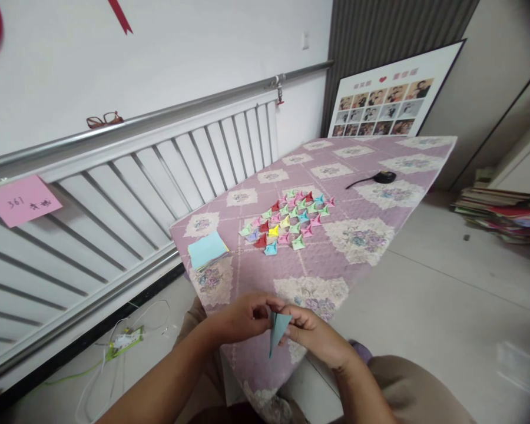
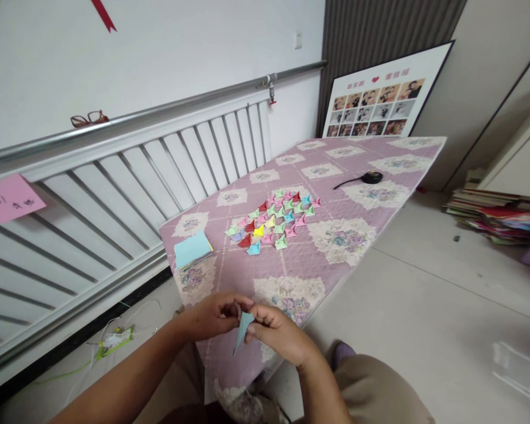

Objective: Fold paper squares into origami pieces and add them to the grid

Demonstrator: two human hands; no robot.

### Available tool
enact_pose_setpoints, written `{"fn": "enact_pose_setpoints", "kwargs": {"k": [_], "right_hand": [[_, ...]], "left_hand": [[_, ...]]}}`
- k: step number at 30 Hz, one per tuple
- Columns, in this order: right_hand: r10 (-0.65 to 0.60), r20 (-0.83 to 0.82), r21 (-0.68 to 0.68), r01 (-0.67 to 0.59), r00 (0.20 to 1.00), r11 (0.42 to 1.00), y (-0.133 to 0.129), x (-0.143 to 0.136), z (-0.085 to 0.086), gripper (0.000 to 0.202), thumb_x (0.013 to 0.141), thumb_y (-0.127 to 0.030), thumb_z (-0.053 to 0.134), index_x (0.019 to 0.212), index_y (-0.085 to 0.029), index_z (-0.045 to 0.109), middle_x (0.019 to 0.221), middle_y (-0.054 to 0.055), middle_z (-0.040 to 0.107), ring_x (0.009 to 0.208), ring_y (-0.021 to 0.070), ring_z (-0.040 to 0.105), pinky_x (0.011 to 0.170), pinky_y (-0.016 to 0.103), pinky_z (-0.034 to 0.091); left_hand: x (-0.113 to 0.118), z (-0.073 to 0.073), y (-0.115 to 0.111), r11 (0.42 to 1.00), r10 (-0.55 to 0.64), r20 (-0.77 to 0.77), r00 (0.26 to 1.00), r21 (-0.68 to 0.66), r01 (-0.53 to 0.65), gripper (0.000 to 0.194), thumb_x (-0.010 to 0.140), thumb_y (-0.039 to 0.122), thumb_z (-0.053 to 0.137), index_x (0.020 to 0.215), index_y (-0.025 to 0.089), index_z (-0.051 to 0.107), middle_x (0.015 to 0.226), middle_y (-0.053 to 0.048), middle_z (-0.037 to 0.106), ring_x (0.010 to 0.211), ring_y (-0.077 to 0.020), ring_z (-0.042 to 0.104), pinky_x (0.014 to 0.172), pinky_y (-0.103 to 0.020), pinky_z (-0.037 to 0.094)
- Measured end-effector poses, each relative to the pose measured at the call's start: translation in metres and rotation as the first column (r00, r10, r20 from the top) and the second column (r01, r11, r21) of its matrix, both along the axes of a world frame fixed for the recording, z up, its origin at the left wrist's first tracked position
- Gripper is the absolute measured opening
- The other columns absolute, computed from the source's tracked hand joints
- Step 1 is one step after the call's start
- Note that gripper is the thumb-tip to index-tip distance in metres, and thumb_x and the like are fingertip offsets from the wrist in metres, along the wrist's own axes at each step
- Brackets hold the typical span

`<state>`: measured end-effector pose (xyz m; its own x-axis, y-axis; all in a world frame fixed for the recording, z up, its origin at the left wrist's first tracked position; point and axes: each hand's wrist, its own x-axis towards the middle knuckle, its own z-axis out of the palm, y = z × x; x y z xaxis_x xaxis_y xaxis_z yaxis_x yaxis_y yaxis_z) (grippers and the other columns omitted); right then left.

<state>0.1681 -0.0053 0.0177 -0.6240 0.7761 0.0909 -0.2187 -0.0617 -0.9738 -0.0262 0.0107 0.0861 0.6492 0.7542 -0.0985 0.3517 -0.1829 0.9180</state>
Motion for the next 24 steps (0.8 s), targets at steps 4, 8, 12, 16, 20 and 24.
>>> {"fn": "enact_pose_setpoints", "kwargs": {"k": [4, 8, 12, 16, 20, 24], "right_hand": [[0.02, -0.09, -0.056, -0.026, 0.996, 0.998, -0.001, -0.001, -0.001, 0.024, 0.085, -0.041, 0.064, 0.08, -0.017, 0.062, 0.072, 0.0, 0.065, 0.069, 0.0124, 0.059, 0.07, 0.026, 0.043], [0.045, -0.179, -0.121, -0.068, 0.983, 0.99, -0.003, 0.0, -0.004, 0.028, 0.081, -0.044, 0.068, 0.086, -0.016, 0.064, 0.072, 0.001, 0.064, 0.063, 0.0115, 0.059, 0.066, 0.025, 0.045], [0.051, -0.242, -0.173, -0.095, 0.969, 0.98, -0.005, 0.001, -0.004, 0.032, 0.079, -0.046, 0.07, 0.088, -0.015, 0.066, 0.065, -0.001, 0.062, 0.056, 0.0098, 0.058, 0.06, 0.022, 0.045], [0.04, -0.271, -0.207, -0.098, 0.962, 0.973, -0.006, 0.001, -0.005, 0.036, 0.077, -0.048, 0.072, 0.09, -0.015, 0.067, 0.064, 0.0, 0.063, 0.054, 0.0093, 0.058, 0.056, 0.02, 0.044], [-0.015, -0.285, -0.256, -0.061, 0.958, 0.965, -0.005, 0.0, -0.009, 0.04, 0.072, -0.05, 0.074, 0.092, -0.016, 0.068, 0.071, 0.001, 0.064, 0.057, 0.0094, 0.059, 0.057, 0.02, 0.046], [-0.041, -0.273, -0.292, -0.043, 0.961, 0.956, -0.005, 0.0, -0.01, 0.042, 0.072, -0.054, 0.073, 0.095, -0.018, 0.068, 0.076, 0.003, 0.065, 0.064, 0.0112, 0.06, 0.065, 0.024, 0.049]], "left_hand": [[-0.003, -0.01, 0.001, 0.99, 0.038, 0.1, 0.994, -0.14, -0.024, 0.031, 0.077, 0.023, 0.067, 0.106, 0.015, 0.063, 0.081, -0.001, 0.061, 0.066, -0.0093, 0.051, 0.063, -0.021, 0.04], [-0.007, -0.008, 0.003, 0.955, -0.01, 0.2, 0.98, -0.288, 0.068, 0.031, 0.077, 0.036, 0.071, 0.098, 0.014, 0.063, 0.084, -0.004, 0.064, 0.075, -0.0132, 0.057, 0.073, -0.026, 0.043], [-0.01, 0.002, 0.007, 0.941, -0.098, 0.194, 0.976, -0.302, 0.154, 0.035, 0.075, 0.047, 0.072, 0.086, 0.014, 0.065, 0.085, -0.003, 0.063, 0.081, -0.0151, 0.056, 0.08, -0.028, 0.042], [-0.015, 0.002, 0.009, 0.919, -0.111, 0.195, 0.974, -0.353, 0.176, 0.038, 0.07, 0.049, 0.076, 0.076, 0.014, 0.061, 0.074, 0.001, 0.057, 0.066, -0.0097, 0.05, 0.064, -0.022, 0.041], [-0.017, -0.003, 0.009, 0.871, -0.069, 0.205, 0.976, -0.464, 0.159, 0.04, 0.067, 0.049, 0.078, 0.077, 0.014, 0.059, 0.061, 0.004, 0.052, 0.052, -0.007, 0.044, 0.051, -0.02, 0.035], [-0.017, -0.004, 0.008, 0.879, -0.04, 0.2, 0.979, -0.458, 0.13, 0.044, 0.065, 0.051, 0.079, 0.076, 0.014, 0.059, 0.06, 0.004, 0.053, 0.053, -0.0079, 0.047, 0.054, -0.021, 0.037]]}}
